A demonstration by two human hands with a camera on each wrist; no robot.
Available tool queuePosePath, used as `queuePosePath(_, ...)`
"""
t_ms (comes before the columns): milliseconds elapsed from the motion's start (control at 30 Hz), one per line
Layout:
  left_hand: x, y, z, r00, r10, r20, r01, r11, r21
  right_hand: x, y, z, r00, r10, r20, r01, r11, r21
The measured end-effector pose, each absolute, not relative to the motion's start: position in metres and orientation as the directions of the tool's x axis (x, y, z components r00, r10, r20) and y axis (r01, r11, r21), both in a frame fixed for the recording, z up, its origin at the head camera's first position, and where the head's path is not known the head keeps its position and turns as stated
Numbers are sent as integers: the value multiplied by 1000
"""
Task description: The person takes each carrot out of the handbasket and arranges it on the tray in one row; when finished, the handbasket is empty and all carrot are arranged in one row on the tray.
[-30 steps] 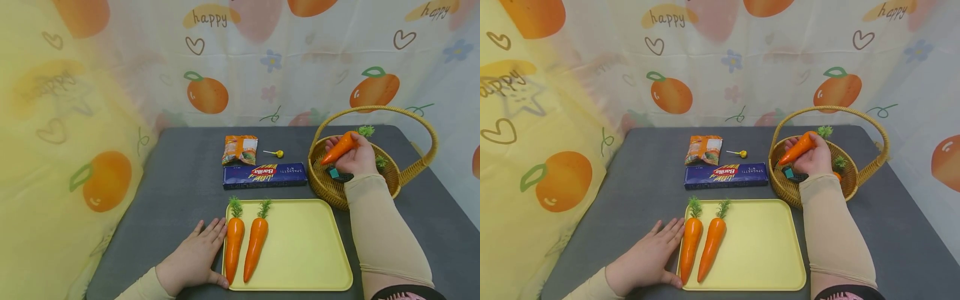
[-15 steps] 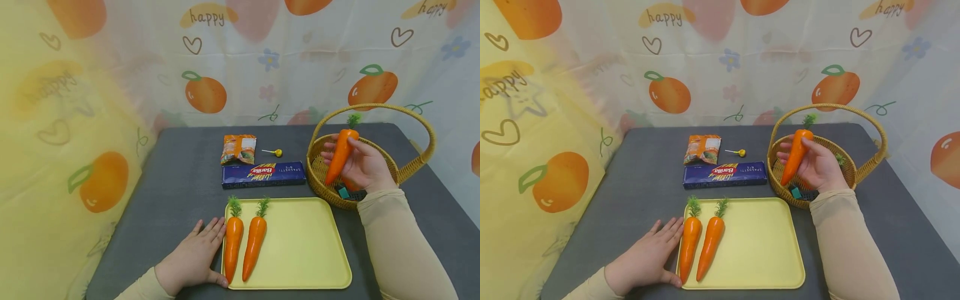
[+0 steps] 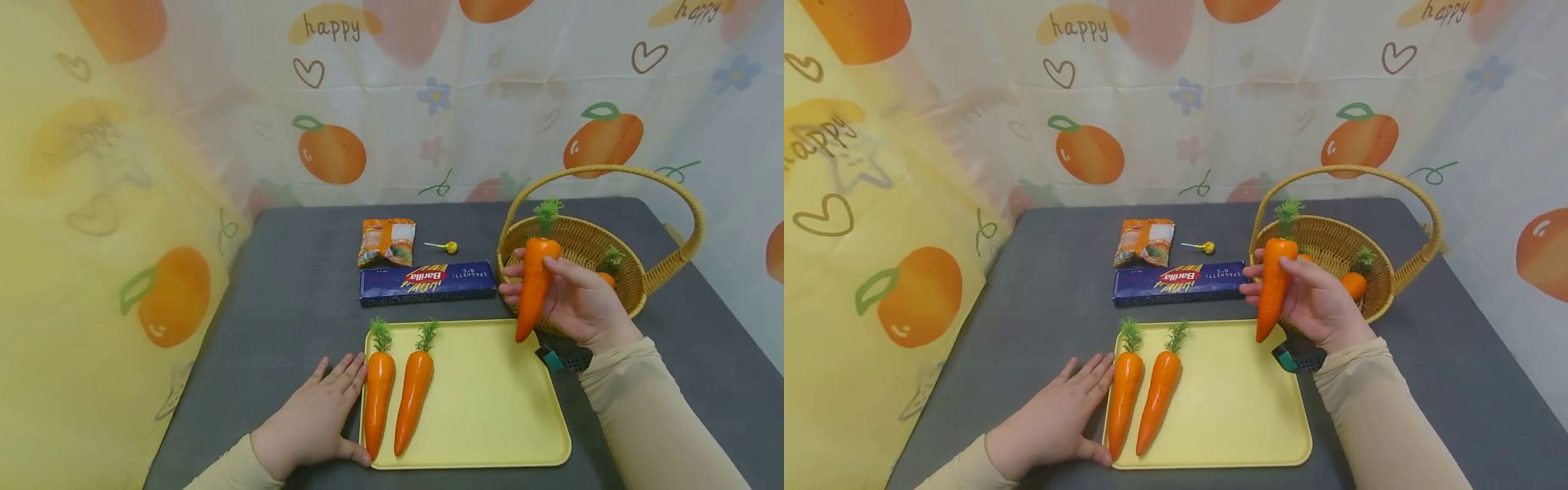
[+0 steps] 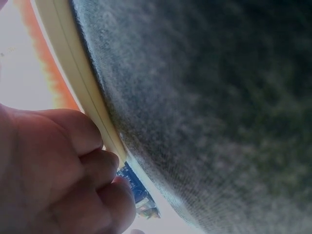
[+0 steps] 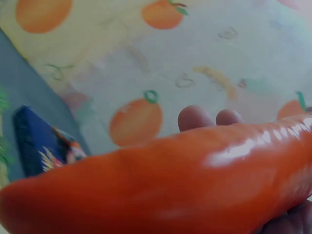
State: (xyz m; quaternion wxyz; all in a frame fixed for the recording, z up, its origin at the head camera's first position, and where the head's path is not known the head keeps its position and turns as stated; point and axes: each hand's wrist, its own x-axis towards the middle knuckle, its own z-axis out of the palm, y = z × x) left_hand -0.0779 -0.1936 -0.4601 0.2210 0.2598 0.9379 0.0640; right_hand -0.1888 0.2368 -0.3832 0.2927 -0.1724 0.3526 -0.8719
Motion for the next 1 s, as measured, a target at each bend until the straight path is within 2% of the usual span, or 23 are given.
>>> queuePosePath(400, -76, -194, -458, -776, 512, -369, 454, 859, 237, -159, 196, -422, -715, -699, -7, 467, -470, -749)
queuePosePath(600, -76, -193, -457, -773, 512, -373, 455, 859, 236, -142, 176, -446, -715, -655, -244, 570, -344, -746)
queuePosePath(767, -77, -193, -458, -774, 511, -374, 457, 859, 229, -128, 158, -463, -706, -546, -450, 625, -183, -759)
queuePosePath(900, -77, -193, -459, -772, 515, -372, 459, 857, 233, -121, 150, -470, -708, -472, -526, 631, -87, -771)
queuePosePath(1000, -77, -194, -459, -769, 516, -376, 460, 856, 235, -116, 145, -472, -714, -449, -537, 622, -56, -781)
